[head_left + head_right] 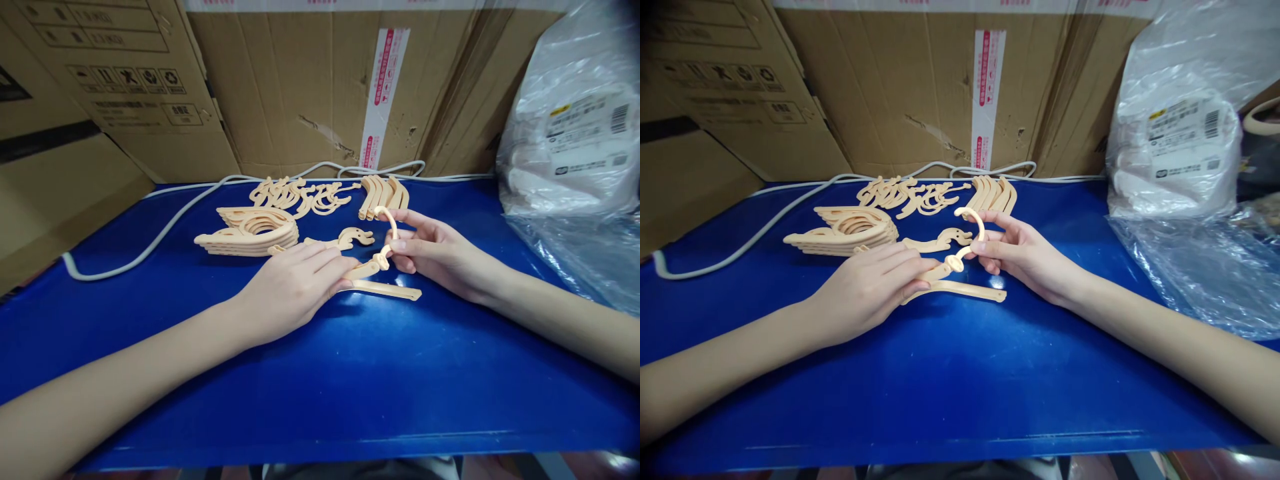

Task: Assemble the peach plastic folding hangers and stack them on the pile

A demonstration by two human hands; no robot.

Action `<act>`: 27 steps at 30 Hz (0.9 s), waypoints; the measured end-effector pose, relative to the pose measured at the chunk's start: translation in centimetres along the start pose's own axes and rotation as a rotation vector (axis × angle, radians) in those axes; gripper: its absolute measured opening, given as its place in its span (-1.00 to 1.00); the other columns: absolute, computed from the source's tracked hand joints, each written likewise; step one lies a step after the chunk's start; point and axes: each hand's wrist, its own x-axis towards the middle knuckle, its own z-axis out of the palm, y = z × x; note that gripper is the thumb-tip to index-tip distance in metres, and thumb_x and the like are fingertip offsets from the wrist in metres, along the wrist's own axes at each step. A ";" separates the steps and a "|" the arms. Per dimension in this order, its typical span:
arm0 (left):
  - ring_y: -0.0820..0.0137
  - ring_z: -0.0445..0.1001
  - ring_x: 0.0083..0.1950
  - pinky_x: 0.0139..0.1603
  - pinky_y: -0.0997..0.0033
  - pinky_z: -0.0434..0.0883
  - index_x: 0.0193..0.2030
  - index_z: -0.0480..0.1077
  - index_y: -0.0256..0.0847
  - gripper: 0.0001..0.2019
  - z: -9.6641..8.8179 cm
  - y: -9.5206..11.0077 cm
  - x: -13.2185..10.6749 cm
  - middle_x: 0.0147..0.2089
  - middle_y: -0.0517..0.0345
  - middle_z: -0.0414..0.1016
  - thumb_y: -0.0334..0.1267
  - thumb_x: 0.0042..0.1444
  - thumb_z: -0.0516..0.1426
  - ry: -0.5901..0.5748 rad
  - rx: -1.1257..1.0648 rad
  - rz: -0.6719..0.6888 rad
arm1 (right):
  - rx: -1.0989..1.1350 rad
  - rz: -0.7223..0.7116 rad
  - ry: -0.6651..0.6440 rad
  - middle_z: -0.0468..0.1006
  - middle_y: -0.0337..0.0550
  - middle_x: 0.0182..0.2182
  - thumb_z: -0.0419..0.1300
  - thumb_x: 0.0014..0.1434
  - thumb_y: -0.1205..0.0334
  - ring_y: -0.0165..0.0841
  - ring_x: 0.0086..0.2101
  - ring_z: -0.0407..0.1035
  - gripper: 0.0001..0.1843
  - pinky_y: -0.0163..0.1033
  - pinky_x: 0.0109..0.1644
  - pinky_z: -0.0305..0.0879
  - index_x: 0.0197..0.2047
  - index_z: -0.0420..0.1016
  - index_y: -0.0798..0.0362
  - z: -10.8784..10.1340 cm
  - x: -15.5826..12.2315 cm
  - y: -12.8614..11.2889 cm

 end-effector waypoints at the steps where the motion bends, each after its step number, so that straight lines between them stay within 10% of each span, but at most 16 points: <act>1: 0.30 0.53 -0.11 -0.09 0.35 0.42 -0.05 0.44 -0.33 -0.66 0.0 0.0 0.0 -0.19 0.00 0.59 -0.21 0.47 -0.11 -0.003 -0.007 -0.006 | -0.001 -0.003 0.003 0.49 -0.38 -0.48 0.41 0.08 0.28 -0.52 -0.52 0.25 -0.45 -0.32 -0.41 0.17 0.12 0.36 -0.04 0.0 0.0 0.0; 27: 0.32 0.53 -0.25 -0.33 0.38 0.31 -0.12 0.45 -0.34 -0.64 -0.3 -0.1 -0.3 -0.30 0.04 0.56 -0.25 0.47 -0.13 0.014 0.062 -0.009 | -0.182 -0.032 0.049 0.54 -0.26 -0.29 0.42 0.09 0.17 -0.49 -0.42 0.28 -0.40 -0.40 -0.51 0.05 0.17 0.35 -0.14 0.1 -0.1 0.2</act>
